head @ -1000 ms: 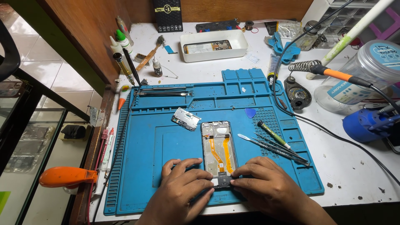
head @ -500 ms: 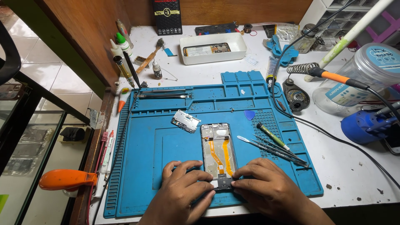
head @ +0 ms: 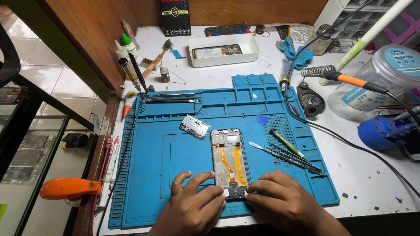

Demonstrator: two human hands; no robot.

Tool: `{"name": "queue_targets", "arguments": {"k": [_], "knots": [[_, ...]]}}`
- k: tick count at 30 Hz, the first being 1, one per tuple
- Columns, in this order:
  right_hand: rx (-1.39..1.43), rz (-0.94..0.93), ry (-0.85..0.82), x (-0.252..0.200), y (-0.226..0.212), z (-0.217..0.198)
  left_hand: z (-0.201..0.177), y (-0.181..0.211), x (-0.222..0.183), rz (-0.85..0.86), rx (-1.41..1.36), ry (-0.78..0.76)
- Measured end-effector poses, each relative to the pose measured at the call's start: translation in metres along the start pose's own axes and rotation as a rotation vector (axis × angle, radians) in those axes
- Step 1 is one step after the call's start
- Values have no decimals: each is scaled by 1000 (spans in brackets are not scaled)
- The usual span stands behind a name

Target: Repairing a mobile phone by carefully assembling internal components and connecting ribbon cables on a repair mat.

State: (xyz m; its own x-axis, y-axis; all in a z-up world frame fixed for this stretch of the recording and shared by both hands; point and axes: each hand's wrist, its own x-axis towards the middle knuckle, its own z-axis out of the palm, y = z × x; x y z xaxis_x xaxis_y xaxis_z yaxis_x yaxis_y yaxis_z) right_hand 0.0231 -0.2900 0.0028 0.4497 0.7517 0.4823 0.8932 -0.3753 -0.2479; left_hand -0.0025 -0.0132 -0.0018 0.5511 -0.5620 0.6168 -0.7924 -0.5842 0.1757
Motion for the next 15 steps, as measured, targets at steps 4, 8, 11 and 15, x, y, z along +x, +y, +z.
{"name": "queue_targets", "arguments": {"k": [4,8,11,15], "knots": [[-10,-38,14,7,-2,-4,0,-1,-2,24,3,-43],[-16,-73,3,7,1,-4,0,-3,-2,61,8,-78],[-9,-96,-4,10,2,-5,-2,-2,2,68,5,-86],[0,-121,3,14,4,-6,-2,-3,4,90,12,-94]]}}
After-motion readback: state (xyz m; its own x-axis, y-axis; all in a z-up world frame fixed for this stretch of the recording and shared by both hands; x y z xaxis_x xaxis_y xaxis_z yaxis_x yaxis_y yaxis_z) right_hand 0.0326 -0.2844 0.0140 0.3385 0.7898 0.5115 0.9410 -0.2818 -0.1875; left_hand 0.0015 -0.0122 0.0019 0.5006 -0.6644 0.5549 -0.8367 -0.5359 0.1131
